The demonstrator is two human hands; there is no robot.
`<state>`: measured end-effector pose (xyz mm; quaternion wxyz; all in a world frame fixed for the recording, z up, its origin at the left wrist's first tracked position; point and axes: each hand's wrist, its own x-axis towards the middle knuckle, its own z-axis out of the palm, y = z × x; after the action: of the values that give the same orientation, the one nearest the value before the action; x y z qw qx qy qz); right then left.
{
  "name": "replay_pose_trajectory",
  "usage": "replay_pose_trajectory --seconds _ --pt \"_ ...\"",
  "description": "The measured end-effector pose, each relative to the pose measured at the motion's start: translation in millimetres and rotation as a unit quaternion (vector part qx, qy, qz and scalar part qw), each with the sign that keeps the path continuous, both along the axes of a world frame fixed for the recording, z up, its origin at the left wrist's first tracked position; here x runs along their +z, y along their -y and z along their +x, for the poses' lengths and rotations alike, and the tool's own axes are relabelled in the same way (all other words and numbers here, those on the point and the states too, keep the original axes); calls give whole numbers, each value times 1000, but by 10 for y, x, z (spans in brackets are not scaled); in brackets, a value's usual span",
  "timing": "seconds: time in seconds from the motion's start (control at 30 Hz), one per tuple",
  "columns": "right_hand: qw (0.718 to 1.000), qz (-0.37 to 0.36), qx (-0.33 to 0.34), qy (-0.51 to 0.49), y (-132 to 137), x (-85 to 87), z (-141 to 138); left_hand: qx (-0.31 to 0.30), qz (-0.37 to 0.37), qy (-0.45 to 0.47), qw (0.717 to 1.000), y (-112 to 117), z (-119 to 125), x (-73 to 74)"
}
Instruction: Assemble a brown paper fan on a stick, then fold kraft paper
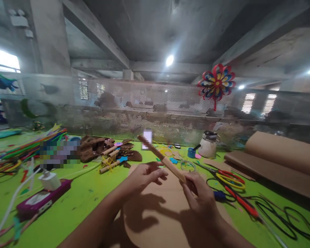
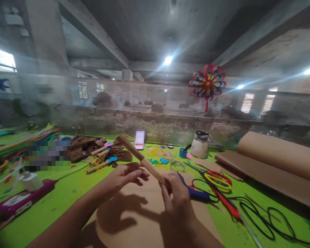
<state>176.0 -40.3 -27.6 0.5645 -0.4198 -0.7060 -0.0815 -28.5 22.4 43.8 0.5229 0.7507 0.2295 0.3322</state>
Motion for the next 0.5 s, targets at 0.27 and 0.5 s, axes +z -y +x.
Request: replay_pose_trajectory --seconds 0.27,0.5 --pt "999 20 -18 25 30 -85 -198 -15 -129 96 987 -41 27 -89" --pt "996 65 -44 43 59 -111 -102 79 -111 216 967 -224 -238 43"
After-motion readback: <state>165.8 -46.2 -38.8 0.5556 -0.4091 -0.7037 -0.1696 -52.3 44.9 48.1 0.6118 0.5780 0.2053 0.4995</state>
